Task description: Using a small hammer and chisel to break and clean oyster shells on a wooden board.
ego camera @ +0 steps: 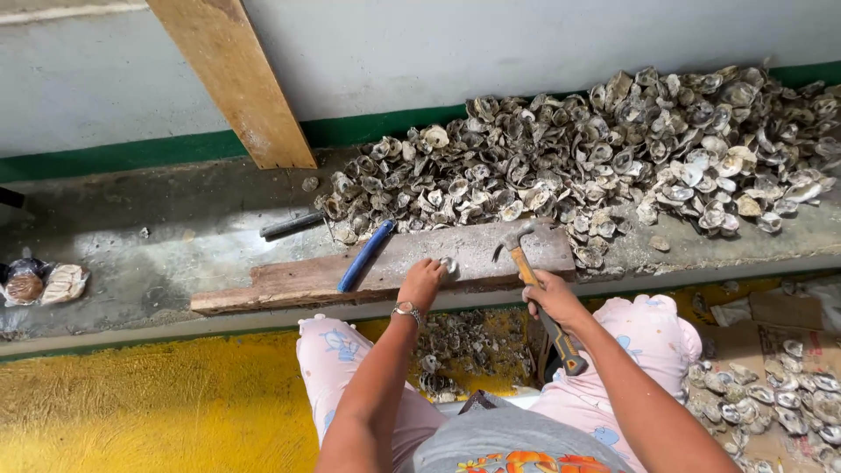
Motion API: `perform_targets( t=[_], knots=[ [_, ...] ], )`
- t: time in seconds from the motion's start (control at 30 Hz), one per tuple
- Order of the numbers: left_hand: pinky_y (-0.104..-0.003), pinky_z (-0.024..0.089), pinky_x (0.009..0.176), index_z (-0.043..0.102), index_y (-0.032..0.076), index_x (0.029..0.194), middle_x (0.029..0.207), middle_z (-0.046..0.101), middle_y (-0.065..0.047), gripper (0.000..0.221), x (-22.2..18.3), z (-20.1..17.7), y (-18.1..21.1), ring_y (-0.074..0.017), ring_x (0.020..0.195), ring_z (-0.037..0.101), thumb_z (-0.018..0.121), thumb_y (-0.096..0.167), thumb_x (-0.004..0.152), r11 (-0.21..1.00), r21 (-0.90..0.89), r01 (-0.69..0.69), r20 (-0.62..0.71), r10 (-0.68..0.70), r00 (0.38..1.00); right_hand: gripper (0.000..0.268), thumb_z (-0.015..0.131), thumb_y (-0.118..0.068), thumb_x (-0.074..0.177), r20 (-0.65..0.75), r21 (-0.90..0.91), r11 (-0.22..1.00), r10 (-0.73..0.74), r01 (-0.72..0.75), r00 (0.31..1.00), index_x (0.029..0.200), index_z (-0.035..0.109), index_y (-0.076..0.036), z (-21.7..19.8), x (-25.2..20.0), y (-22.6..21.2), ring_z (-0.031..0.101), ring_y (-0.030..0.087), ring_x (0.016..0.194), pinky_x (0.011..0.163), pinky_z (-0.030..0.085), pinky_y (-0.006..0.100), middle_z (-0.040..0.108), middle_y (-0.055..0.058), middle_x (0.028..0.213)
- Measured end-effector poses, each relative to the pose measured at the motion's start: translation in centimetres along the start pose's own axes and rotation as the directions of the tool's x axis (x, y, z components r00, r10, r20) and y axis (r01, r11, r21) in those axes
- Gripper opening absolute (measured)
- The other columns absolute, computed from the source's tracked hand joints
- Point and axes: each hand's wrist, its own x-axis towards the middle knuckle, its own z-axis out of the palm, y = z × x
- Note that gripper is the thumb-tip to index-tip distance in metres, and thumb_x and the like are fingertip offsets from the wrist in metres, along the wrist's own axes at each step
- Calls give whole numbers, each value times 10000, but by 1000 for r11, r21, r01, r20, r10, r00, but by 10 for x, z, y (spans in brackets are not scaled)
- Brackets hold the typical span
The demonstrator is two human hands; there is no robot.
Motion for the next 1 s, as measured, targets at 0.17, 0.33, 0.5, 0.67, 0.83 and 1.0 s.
perform_targets(
  t=[0.17, 0.33, 0.5, 0.67, 0.83, 1.0],
  knots=[
    [-410, 469, 1018, 649, 86, 1135, 1231, 650, -118, 284, -20, 10, -22, -273, 1163, 589, 742, 100, 867, 989, -127, 70, -296, -105, 950, 543, 574, -58, 941, -105, -182, 983, 7, -26, 994, 1474, 474, -74, 17, 2, -18, 602, 105, 576, 523, 517, 285, 639, 41, 791],
    [-426, 437, 986, 589, 14, 1236, 1311, 579, -217, 543, -55, -19, -78, -351, 1193, 546, 715, -39, 710, 911, -139, 389, -352, -412, 840, 603, 572, -148, 945, -115, 177, 983, -35, 56, 993, 1500, 338, -149, 31, 0, -23, 614, 103, 572, 499, 522, 297, 602, -14, 818],
    [-435, 450, 983, 567, 12, 1248, 1156, 570, -176, 419, -49, 16, -123, -368, 1086, 551, 626, -24, 834, 870, -115, 479, -314, -489, 814, 437, 585, -180, 974, -200, -29, 999, -38, 33, 979, 1380, 513, -35, 34, 18, 9, 533, 145, 515, 448, 448, 342, 524, 43, 735],
    [-457, 472, 913, 551, 29, 1112, 1124, 562, -191, 265, -53, 8, -105, -379, 1042, 546, 625, 48, 859, 836, -117, 536, -233, -548, 803, 384, 574, -238, 1010, -203, -140, 987, 51, -80, 978, 1314, 519, -9, 29, 25, 26, 555, 142, 517, 461, 465, 314, 545, 68, 729],
    [-510, 517, 823, 532, 57, 1233, 1210, 562, -188, 250, -72, -7, -52, -391, 949, 619, 487, 52, 987, 718, -497, 487, -215, -646, 733, 332, 616, -212, 978, -27, -32, 971, 235, -236, 972, 1207, 540, 16, 36, 26, 32, 605, 123, 556, 482, 506, 324, 585, 73, 781],
    [-534, 501, 858, 493, 95, 1323, 1177, 550, -247, 533, -62, 0, -23, -457, 1023, 613, 671, 421, 941, 717, -546, 434, -55, -548, 835, 179, 615, -156, 960, -78, -41, 979, 195, -199, 978, 1066, 528, -41, 51, 28, 30, 593, 155, 564, 472, 496, 341, 576, 83, 786]
  ],
)
